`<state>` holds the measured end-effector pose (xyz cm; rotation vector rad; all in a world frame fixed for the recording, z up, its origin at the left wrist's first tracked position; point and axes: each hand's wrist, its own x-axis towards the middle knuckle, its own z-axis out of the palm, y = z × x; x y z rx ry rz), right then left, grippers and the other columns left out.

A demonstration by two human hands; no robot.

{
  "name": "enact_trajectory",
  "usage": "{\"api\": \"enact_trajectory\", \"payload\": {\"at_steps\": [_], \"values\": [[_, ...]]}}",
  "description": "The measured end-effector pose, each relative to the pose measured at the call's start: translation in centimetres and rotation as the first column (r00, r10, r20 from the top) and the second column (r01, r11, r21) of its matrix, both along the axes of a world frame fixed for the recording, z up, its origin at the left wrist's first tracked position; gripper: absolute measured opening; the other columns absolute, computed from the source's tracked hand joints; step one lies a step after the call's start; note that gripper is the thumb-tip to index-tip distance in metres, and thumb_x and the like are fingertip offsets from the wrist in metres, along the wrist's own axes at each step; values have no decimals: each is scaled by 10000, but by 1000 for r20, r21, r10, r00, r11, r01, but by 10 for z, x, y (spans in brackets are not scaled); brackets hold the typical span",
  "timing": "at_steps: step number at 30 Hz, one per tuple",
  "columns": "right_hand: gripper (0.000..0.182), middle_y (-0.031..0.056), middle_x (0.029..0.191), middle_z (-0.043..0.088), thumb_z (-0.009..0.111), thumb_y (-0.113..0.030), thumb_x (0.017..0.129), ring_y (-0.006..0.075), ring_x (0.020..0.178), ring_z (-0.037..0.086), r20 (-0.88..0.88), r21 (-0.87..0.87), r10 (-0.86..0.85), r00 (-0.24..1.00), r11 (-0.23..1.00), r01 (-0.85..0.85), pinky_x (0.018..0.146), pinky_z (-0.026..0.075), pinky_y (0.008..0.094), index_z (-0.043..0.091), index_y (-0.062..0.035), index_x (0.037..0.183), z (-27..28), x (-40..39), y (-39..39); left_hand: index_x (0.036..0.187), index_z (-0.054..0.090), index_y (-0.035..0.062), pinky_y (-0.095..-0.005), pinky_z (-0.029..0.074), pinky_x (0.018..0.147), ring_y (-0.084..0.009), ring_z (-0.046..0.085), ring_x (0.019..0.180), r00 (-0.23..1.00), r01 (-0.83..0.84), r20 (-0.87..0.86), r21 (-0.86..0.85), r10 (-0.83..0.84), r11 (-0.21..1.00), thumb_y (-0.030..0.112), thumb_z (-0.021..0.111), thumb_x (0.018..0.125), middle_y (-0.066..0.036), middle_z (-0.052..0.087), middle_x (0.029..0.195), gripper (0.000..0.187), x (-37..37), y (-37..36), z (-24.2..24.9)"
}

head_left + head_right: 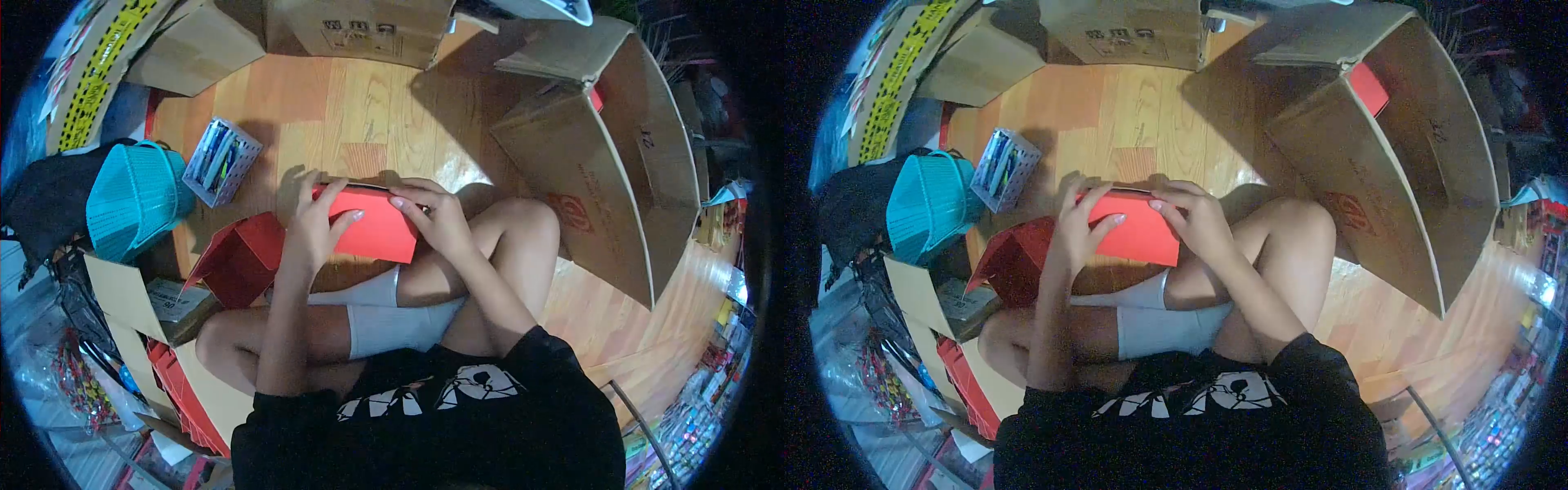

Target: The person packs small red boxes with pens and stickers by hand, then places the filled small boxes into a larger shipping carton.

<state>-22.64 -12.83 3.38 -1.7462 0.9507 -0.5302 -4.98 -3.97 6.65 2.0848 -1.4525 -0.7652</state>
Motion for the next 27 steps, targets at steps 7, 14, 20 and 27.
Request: {"api": "enact_trajectory", "payload": {"at_steps": [7,14,20,27], "values": [[185,150,871,624,640,-174,731,241,817,609,-21,9,-22,1000,1000,22,731,474,292,652,-31,848,0,6,-6,1132,463,2,-401,399,858,-387,445,1061,995,15,102,33,-19,999,271,667,697,-262,385,1198,552,0,0,-9],[158,146,870,633,648,-130,728,221,825,613,-47,42,-41,998,998,43,742,468,283,657,-42,859,-5,6,-3,1040,426,-15,-421,433,740,-392,500,938,999,-48,2,107,48,993,252,645,724,-225,458,1059,468,0,4,-1],[156,139,858,636,653,-118,726,176,812,609,-62,137,-75,995,987,83,725,469,264,654,-23,849,-4,6,-6,1009,434,-12,-433,454,712,-394,511,914,990,-91,116,129,76,988,292,648,707,-212,442,1068,479,-8,4,-3],[139,127,855,638,646,-104,732,166,774,606,-94,170,-21,995,985,37,711,469,257,653,-8,833,-1,8,-8,1008,439,-18,-432,462,711,-393,515,920,981,-82,186,109,61,991,317,636,707,-217,438,1113,492,-9,7,-13]]}}
